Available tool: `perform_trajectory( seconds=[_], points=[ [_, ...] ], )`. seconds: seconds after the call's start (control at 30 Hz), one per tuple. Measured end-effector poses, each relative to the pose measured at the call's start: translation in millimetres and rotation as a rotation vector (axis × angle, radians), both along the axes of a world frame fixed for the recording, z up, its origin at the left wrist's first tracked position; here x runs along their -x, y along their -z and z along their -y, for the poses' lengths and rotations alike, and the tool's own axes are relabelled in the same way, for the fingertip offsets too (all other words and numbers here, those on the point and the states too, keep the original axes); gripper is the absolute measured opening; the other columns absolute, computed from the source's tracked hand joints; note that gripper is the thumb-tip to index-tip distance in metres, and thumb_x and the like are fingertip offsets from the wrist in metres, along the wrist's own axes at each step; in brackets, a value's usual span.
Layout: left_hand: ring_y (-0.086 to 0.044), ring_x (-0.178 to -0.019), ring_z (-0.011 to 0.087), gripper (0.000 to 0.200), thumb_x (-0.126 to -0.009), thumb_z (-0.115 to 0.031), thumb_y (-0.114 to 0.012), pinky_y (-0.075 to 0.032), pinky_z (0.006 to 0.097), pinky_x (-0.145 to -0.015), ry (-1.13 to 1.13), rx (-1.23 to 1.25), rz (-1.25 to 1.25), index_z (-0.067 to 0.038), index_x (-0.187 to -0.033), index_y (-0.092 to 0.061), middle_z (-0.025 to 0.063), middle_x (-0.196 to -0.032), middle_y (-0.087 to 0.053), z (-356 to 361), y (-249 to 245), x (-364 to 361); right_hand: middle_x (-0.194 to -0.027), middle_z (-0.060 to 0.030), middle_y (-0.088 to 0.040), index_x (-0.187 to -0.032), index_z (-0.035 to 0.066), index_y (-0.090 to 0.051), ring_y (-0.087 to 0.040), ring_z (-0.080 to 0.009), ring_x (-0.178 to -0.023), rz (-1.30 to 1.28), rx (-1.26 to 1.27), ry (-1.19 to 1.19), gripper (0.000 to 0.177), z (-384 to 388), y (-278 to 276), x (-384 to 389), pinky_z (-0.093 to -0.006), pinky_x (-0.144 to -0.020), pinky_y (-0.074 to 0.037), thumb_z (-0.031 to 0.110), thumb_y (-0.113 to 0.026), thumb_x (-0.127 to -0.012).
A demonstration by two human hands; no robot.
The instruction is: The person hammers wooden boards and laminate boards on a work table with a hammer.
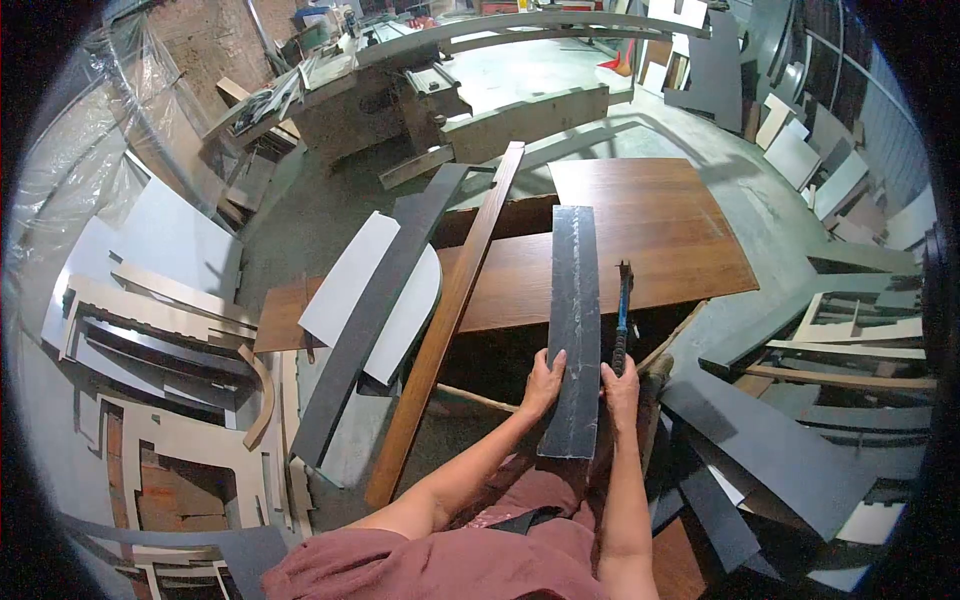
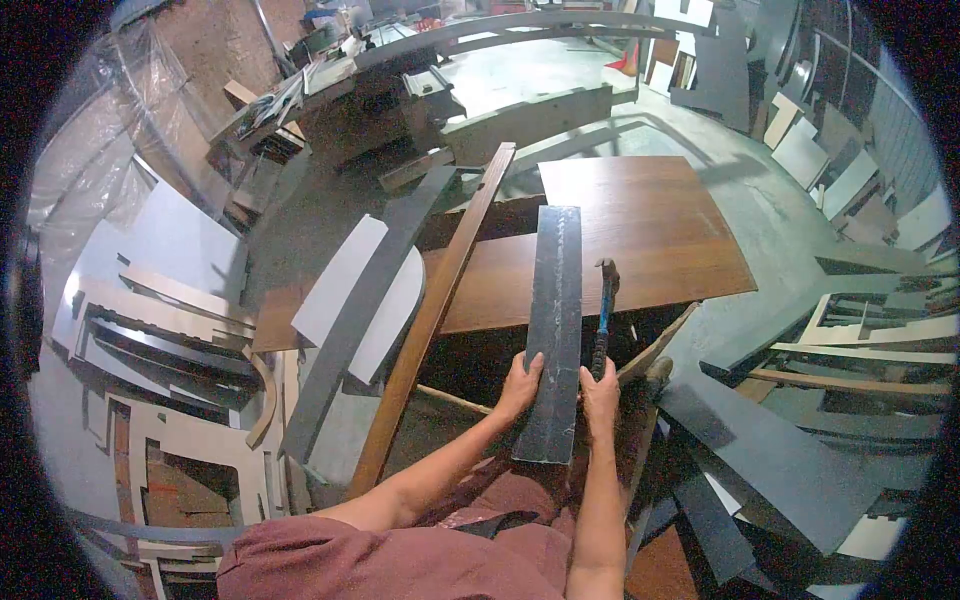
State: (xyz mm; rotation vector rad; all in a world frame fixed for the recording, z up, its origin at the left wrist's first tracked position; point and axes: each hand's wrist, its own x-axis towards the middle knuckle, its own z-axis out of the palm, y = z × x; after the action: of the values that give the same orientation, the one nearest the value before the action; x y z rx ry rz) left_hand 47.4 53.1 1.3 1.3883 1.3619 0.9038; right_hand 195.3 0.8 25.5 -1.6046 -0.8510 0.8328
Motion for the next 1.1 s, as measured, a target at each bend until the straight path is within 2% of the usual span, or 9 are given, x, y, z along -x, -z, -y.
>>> perform_trajectory(
  seconds=[0.17, 0.43, 0.5, 0.63, 0.8, 0.87, 0.93, 1.03, 1.1],
  points=[
    [-0.052, -0.108, 0.0423, 0.073, -0.09, -0.046, -0.047, -0.041, 0.0449, -0.091, -0.082, -0.266, -0.12, -0.005, -0.141, -0.014, 0.031, -0.12, -0.049, 8.4, -3.2, -2.9, -0.095, -0.0166, -0.061, -0.123, 0.0, -0.045, -0.061, -0.0294, -0.08, 0.179, 0.072, -0.012, 0.048, -4.7, 22.2, -12.0, -0.0379, -0.074, -0.048, 0.02, -0.06, -0.083],
    [-0.057, -0.099, 0.043, 0.065, -0.091, -0.037, -0.048, -0.046, 0.0441, -0.082, 0.049, -0.126, -0.091, -0.014, -0.143, -0.016, 0.0287, -0.111, -0.056, 10.3, -17.7, 1.4, -0.102, -0.0182, -0.06, -0.135, 0.013, -0.034, -0.06, -0.0325, -0.09, 0.208, 0.096, 0.02, 0.054, -2.8, -43.8, -8.0, -0.0394, -0.078, -0.046, 0.019, -0.053, -0.086],
    [-0.059, -0.087, 0.0453, 0.065, -0.091, -0.036, -0.048, -0.048, 0.0469, -0.072, 0.041, -0.187, -0.138, -0.011, -0.143, -0.017, 0.031, -0.098, -0.059, 10.3, -17.1, 0.2, -0.114, -0.0193, -0.056, -0.138, 0.008, -0.029, -0.058, -0.0302, -0.099, 0.167, 0.003, -0.003, 0.057, -8.9, -77.1, 0.4, -0.0372, -0.085, -0.043, 0.018, -0.051, -0.086],
    [-0.06, -0.086, 0.0456, 0.064, -0.092, -0.032, -0.048, -0.048, 0.0466, -0.071, 0.063, -0.132, -0.127, -0.012, -0.143, -0.014, 0.0315, -0.097, -0.059, 11.0, -20.1, -0.2, -0.125, -0.0224, -0.05, -0.139, 0.005, -0.028, -0.051, -0.0307, -0.114, 0.159, -0.053, -0.021, 0.059, -42.3, -66.3, -5.7, -0.0344, -0.096, -0.037, 0.017, -0.05, -0.085],
    [-0.06, -0.085, 0.0443, 0.065, -0.093, -0.034, -0.047, -0.047, 0.0458, -0.071, 0.084, -0.243, -0.152, -0.012, -0.144, -0.013, 0.0311, -0.095, -0.059, 9.9, -13.3, -1.6, -0.114, -0.0269, -0.055, -0.141, 0.014, -0.027, -0.056, -0.0382, -0.104, 0.227, -0.05, -0.066, 0.063, -92.3, -74.5, -0.5, -0.0401, -0.089, -0.043, 0.023, -0.052, -0.083],
    [-0.061, -0.085, 0.0433, 0.065, -0.093, -0.033, -0.046, -0.047, 0.0457, -0.071, 0.061, -0.278, -0.176, -0.012, -0.144, -0.012, 0.0308, -0.095, -0.06, 10.1, -16.9, -2.8, -0.114, -0.0276, -0.055, -0.141, 0.013, -0.027, -0.056, -0.0387, -0.105, 0.064, 0.087, -0.101, 0.063, -107.5, -82.4, 3.2, -0.0407, -0.089, -0.043, 0.024, -0.051, -0.083],
    [-0.061, -0.083, 0.0428, 0.063, -0.094, -0.031, -0.046, -0.047, 0.0451, -0.069, 0.088, -0.247, -0.136, -0.012, -0.144, -0.012, 0.03, -0.093, -0.06, 11.8, -22.2, -2.5, -0.113, -0.0277, -0.056, -0.14, 0.011, -0.028, -0.056, -0.0393, -0.103, 0.182, -0.148, -0.099, 0.065, -130.5, -63.8, 6.0, -0.0417, -0.089, -0.043, 0.024, -0.053, -0.082],
    [-0.061, -0.082, 0.0423, 0.062, -0.094, -0.029, -0.046, -0.047, 0.0442, -0.069, 0.086, -0.19, -0.138, -0.011, -0.144, -0.012, 0.0293, -0.093, -0.06, 10.7, -26.9, -1.9, -0.111, -0.0277, -0.056, -0.139, 0.009, -0.029, -0.057, -0.0394, -0.101, 0.147, -0.099, -0.097, 0.065, -149.1, -56.0, 10.9, -0.042, -0.088, -0.044, 0.024, -0.054, -0.081],
    [-0.06, -0.093, 0.0393, 0.062, -0.093, -0.034, -0.046, -0.047, 0.0411, -0.076, 0.066, -0.163, -0.085, -0.012, -0.143, -0.017, 0.0288, -0.106, -0.058, 10.9, -26.6, -2.6, -0.111, -0.0275, -0.057, -0.139, 0.009, -0.03, -0.057, -0.0392, -0.1, 0.157, -0.107, -0.076, 0.065, -155.7, -53.0, 13.0, -0.0417, -0.087, -0.044, 0.023, -0.055, -0.081]
  ],
)
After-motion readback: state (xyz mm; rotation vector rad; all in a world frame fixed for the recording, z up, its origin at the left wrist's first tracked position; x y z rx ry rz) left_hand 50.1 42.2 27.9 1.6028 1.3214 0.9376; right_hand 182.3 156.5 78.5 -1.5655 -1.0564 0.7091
